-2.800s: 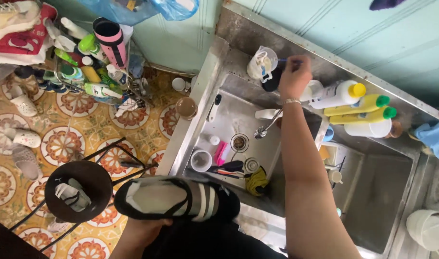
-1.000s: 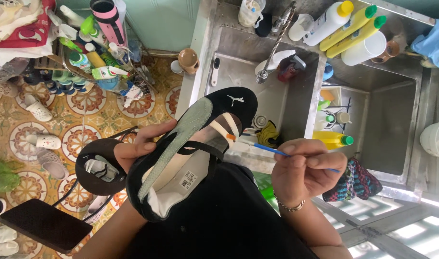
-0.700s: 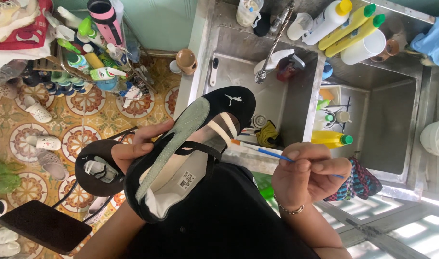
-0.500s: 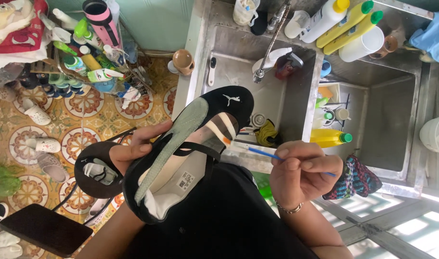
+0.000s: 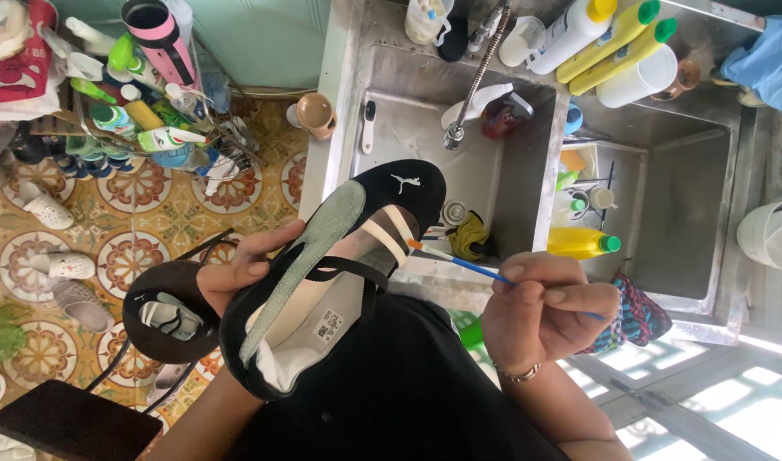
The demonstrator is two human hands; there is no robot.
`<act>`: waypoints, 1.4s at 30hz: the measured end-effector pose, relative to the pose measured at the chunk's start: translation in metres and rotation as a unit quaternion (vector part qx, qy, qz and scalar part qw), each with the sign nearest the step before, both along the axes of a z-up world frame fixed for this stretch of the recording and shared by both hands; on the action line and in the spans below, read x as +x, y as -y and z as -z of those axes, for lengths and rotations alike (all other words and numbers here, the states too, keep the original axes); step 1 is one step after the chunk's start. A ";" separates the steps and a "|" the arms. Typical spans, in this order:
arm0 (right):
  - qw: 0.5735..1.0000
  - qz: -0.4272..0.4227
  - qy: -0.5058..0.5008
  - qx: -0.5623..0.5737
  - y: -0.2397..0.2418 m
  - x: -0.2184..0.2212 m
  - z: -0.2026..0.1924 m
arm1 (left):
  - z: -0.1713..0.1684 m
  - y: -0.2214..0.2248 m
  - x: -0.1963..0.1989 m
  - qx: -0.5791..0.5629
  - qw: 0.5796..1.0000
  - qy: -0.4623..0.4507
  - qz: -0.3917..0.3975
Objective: Apply white liquid dye or paint to the stripes and details of a black sneaker using a thin brush.
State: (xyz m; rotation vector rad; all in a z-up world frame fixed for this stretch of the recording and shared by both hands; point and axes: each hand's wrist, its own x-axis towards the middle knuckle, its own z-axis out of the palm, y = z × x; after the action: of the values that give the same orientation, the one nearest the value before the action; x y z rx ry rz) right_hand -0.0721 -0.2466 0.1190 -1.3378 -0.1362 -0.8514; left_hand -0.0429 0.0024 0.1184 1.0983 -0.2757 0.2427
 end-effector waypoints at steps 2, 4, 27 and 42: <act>1.000 0.001 -0.008 0.000 -0.002 0.007 -0.003 | 0.012 -0.005 0.002 0.015 0.999 -0.033 -0.004; 1.000 0.000 -0.016 0.000 -0.001 0.013 -0.004 | 0.022 -0.009 0.005 0.028 0.997 -0.066 -0.009; 0.930 0.088 -0.179 -0.309 0.132 0.412 0.232 | 0.125 0.000 0.000 -0.196 0.931 -0.299 -0.074; 0.914 0.112 -0.115 -0.372 0.190 0.413 0.238 | 0.060 0.023 0.044 -0.159 0.883 -0.423 -0.125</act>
State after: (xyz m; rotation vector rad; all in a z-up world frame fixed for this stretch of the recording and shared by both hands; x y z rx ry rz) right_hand 0.3414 -0.4370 -0.1192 -2.1946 -0.1286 -0.8590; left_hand 0.0012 -0.0210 0.0585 0.8173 0.6759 0.0138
